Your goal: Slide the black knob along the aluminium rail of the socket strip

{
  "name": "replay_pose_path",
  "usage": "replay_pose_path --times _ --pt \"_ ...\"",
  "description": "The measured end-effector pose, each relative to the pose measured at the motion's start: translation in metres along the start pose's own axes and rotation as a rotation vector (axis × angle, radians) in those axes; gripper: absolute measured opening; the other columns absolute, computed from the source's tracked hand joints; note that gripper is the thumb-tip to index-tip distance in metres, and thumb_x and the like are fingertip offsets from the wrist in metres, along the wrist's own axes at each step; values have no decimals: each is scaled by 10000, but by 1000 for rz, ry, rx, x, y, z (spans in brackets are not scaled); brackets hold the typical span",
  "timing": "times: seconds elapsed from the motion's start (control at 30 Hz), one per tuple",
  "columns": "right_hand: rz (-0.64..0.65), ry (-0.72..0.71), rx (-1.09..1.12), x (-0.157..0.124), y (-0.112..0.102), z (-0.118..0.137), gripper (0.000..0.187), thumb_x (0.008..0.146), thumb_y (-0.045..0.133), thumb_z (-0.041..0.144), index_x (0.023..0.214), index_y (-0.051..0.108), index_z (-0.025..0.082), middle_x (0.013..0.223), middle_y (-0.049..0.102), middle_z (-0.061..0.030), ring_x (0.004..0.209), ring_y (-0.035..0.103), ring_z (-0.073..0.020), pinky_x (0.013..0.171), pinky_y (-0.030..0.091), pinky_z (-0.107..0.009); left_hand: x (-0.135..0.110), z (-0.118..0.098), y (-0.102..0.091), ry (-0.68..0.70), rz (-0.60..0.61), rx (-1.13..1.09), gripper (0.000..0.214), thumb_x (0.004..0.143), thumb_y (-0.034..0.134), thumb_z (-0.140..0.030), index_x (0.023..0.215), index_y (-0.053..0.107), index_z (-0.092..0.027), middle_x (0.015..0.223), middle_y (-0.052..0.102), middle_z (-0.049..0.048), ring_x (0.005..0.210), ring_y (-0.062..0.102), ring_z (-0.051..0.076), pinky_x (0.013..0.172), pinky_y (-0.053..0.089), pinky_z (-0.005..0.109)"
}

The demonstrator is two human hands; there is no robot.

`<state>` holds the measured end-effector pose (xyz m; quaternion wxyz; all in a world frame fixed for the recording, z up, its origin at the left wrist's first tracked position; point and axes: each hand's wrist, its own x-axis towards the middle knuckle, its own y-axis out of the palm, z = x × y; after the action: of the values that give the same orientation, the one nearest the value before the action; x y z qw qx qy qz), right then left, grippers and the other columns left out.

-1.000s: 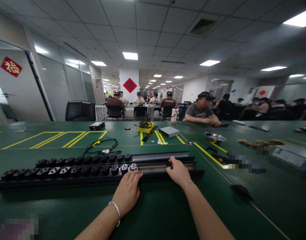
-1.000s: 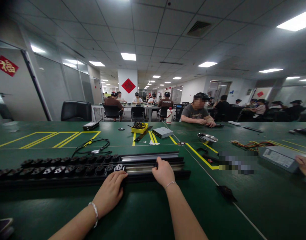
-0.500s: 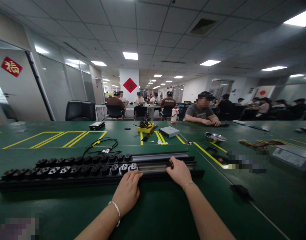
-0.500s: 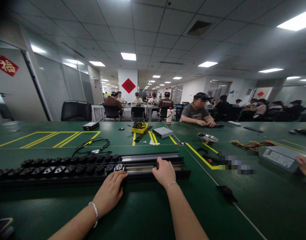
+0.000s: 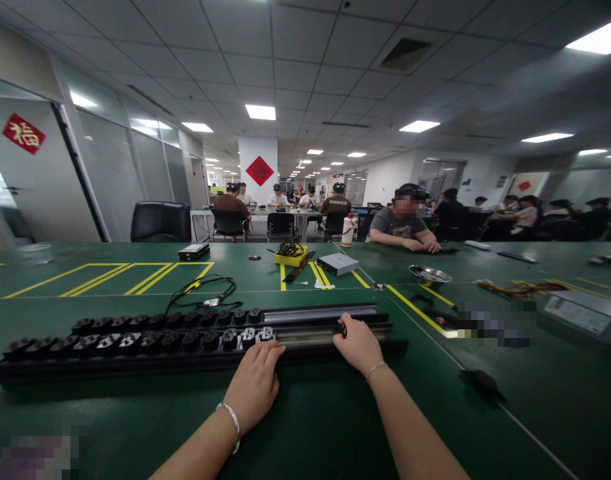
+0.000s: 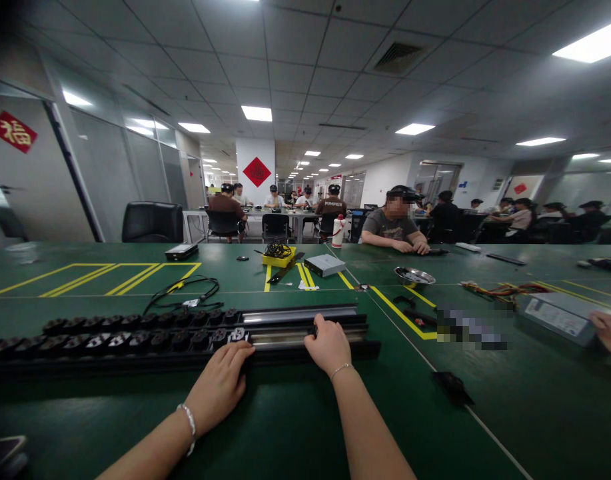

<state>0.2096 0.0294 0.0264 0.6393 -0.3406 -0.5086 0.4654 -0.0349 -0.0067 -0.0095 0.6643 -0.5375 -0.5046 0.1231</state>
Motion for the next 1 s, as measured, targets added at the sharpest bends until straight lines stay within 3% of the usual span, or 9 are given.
replay_pose_path --times 0.43,1.0 --pt "61 -3 50 0 -3 -4 154 723 448 244 868 493 216 780 597 -14 766 511 -160 723 285 -258 0 0 -1 -14 8 -20 499 679 414 -46 1152 455 -199 1168 509 54 1106 441 202 979 338 410" --pt "26 22 67 0 -1 -4 165 712 458 247 870 492 213 826 592 -28 800 507 -164 633 288 -235 0 0 -1 -5 15 -20 487 682 407 -40 1143 451 -190 1164 501 57 1098 439 201 983 335 402"
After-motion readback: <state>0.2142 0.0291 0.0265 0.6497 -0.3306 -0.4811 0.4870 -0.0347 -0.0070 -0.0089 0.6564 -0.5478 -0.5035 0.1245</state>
